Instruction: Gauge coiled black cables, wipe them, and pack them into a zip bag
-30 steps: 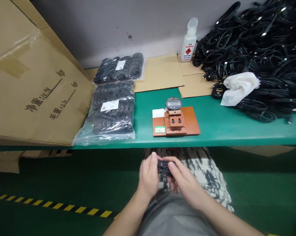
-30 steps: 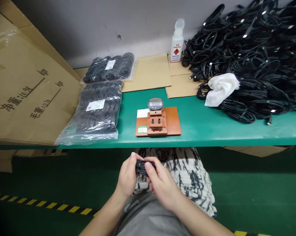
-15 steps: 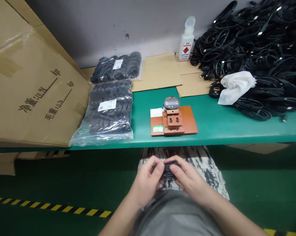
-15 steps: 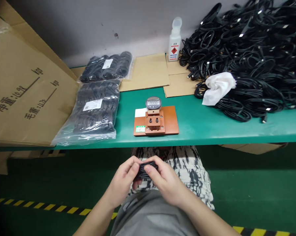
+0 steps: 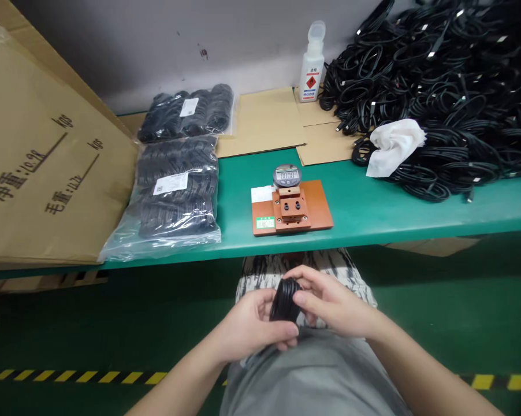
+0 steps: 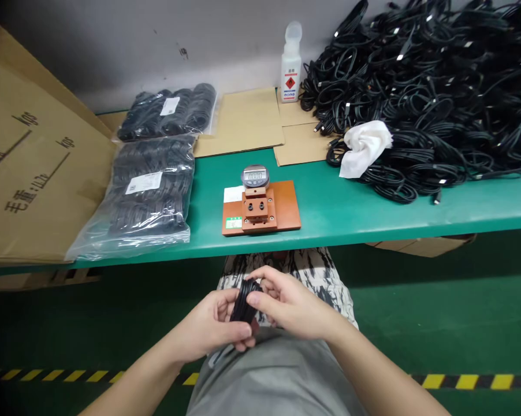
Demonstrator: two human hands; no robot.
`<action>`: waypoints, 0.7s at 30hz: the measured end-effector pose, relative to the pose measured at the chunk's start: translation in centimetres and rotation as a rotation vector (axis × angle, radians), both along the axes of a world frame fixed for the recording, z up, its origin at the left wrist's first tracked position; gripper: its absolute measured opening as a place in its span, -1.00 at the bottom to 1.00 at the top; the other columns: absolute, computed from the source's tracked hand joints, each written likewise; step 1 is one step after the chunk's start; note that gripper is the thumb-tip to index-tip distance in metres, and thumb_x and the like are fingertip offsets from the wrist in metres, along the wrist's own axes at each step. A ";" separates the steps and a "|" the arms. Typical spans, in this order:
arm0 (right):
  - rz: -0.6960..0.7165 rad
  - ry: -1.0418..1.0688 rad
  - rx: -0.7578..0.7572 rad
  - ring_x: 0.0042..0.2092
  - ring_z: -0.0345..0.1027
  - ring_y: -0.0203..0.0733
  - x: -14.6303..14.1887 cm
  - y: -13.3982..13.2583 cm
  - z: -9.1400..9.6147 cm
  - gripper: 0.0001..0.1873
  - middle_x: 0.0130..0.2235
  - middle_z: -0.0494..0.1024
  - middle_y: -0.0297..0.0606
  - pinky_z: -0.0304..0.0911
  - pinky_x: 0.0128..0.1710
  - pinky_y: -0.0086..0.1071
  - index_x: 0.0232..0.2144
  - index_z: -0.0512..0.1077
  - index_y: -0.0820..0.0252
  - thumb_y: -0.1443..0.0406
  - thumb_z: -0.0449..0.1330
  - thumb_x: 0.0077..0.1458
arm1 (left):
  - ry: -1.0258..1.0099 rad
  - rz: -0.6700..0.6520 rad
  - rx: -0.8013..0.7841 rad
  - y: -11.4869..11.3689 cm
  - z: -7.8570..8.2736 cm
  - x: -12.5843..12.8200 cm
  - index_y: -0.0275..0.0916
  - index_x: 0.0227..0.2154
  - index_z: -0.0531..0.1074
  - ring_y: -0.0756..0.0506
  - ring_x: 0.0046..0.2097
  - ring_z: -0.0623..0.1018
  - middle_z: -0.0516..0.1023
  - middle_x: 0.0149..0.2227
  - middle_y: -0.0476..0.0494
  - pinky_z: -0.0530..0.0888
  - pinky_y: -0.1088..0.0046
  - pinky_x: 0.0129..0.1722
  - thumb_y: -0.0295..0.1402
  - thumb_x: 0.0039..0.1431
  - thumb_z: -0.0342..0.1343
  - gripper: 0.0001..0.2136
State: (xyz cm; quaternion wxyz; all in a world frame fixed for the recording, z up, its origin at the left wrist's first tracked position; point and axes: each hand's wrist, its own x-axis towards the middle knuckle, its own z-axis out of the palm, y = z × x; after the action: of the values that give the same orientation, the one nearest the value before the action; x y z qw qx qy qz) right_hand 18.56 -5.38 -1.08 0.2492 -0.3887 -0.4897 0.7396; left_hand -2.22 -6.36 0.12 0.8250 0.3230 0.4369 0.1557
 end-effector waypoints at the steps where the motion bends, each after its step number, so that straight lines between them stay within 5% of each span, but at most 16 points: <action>1: -0.062 0.069 -0.057 -0.45 0.33 -0.34 -0.2 -0.3 -0.2 -0.55 -0.33 0.48 -0.37 0.30 -0.46 -0.46 0.05 0.34 0.10 -0.02 0.20 0.25 | -0.011 0.039 0.029 -0.1 0.1 0.2 -0.35 -0.14 0.49 -0.03 -0.39 0.63 0.65 -0.32 -0.18 0.55 0.53 -0.41 -0.27 0.02 0.44 -0.60; 7: -0.196 0.144 -0.164 -0.46 0.38 -0.36 -1.1 -0.8 -0.4 -0.50 -0.41 0.48 -0.37 0.35 -0.48 -0.49 -0.09 0.42 0.21 -0.04 0.32 0.14 | 0.016 0.129 0.093 -0.6 0.1 1.1 -0.35 -0.11 0.50 -0.01 -0.38 0.62 0.65 -0.30 -0.19 0.53 0.54 -0.40 -0.28 0.08 0.41 -0.62; 21: -0.151 0.257 -0.150 -0.49 0.35 -0.38 -0.7 -0.1 -0.9 -0.49 -0.33 0.55 -0.30 0.38 -0.50 -0.46 -0.01 0.50 0.20 -0.01 0.33 0.13 | -0.075 0.192 0.106 -0.8 0.5 1.3 -0.34 -0.17 0.56 -0.02 -0.39 0.64 0.68 -0.28 -0.22 0.56 0.54 -0.39 -0.26 0.12 0.38 -0.71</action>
State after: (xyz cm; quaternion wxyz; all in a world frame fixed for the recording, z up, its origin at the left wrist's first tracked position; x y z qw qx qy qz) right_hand 17.82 -5.52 -1.97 0.3349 -0.3442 -0.3667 0.7968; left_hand -0.95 -7.20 0.57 0.8038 0.3168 0.4258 0.2688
